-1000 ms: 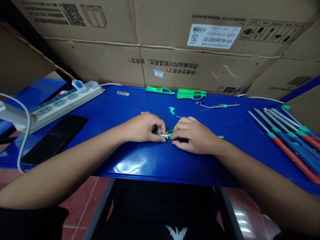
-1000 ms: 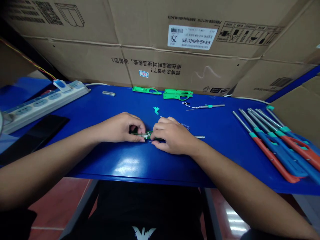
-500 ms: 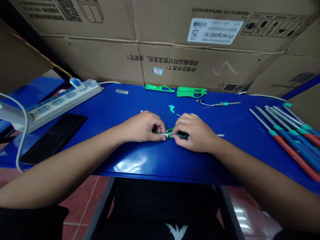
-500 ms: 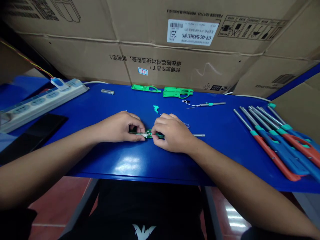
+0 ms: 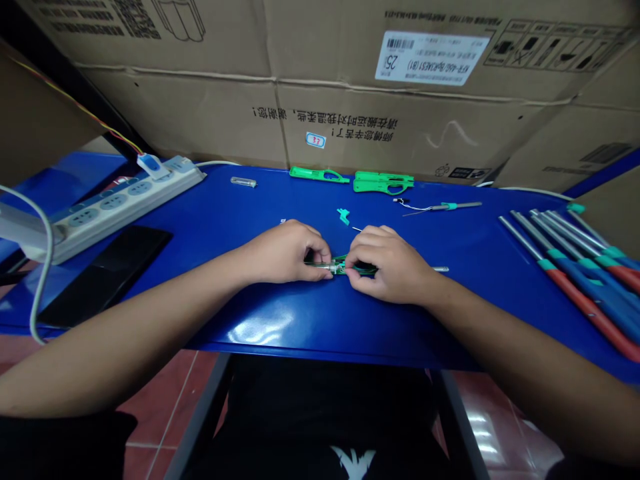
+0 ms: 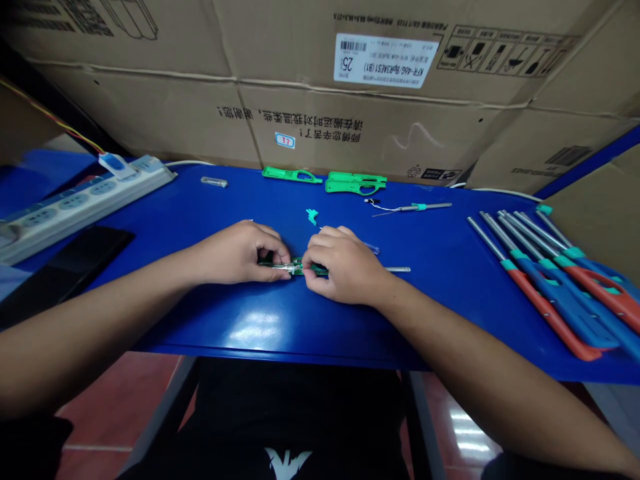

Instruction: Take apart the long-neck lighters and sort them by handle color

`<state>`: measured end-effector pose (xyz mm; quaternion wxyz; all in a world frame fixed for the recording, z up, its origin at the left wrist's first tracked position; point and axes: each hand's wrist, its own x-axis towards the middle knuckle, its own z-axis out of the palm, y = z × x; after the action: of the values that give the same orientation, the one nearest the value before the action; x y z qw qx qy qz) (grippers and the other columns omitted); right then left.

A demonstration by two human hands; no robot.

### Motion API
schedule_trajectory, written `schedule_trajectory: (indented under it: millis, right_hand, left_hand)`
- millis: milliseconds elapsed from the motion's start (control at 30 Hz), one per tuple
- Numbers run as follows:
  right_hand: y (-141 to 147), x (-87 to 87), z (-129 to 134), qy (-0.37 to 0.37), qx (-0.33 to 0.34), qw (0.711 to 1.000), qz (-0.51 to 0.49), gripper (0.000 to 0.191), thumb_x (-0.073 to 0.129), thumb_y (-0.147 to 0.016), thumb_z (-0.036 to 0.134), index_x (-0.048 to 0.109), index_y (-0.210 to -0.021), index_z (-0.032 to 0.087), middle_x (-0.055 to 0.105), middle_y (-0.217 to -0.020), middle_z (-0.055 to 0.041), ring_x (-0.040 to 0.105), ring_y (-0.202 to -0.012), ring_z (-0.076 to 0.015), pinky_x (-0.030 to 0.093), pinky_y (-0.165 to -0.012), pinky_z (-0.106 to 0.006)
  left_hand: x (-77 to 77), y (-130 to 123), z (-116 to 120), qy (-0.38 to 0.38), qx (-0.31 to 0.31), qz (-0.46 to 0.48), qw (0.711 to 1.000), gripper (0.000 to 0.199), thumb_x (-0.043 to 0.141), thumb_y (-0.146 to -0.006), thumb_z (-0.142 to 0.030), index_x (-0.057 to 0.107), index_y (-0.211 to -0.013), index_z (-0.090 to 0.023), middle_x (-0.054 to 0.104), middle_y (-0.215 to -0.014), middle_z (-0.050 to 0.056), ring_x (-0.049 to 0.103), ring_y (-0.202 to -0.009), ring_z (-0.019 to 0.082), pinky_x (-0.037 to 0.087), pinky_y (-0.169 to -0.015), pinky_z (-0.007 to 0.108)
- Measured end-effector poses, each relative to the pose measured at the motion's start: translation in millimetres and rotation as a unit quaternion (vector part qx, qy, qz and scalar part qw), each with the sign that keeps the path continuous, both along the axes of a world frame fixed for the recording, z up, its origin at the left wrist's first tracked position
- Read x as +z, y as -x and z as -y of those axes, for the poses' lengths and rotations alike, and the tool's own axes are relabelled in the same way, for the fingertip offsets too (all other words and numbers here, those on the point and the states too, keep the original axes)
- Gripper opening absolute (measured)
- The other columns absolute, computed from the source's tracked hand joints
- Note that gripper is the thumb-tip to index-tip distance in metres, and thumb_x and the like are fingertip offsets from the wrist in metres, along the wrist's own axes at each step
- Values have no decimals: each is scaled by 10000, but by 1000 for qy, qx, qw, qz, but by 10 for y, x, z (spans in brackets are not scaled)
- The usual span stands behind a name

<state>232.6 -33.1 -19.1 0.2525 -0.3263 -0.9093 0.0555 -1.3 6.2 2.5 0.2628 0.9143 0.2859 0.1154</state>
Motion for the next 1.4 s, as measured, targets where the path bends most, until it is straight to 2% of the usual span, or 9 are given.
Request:
schedule_trajectory:
  millis: [833,1400]
  right_hand:
    - [-4,-47,-34,63,29,996,-50,80,632,-819,148,650,-755,192,667,-769,-28,574,-767,-176,421,-771,-343]
    - [7,-67,-36,65,36,995,-65,80,629,-821,141,651,-761,189,663,-761,-23,578,-754,-172,439,-765,-340]
  left_hand:
    - [11,-14,18,-9,-17,5,1000,137,758,-827,-307,769,-842,-171,710,-766,11,631,-689,110,426,-663,216]
    - [-2,-11,9,0,-14,4,1000,170,741,-847,-336,777,-863,-170,705,-771,20,621,-684,112,424,-650,223]
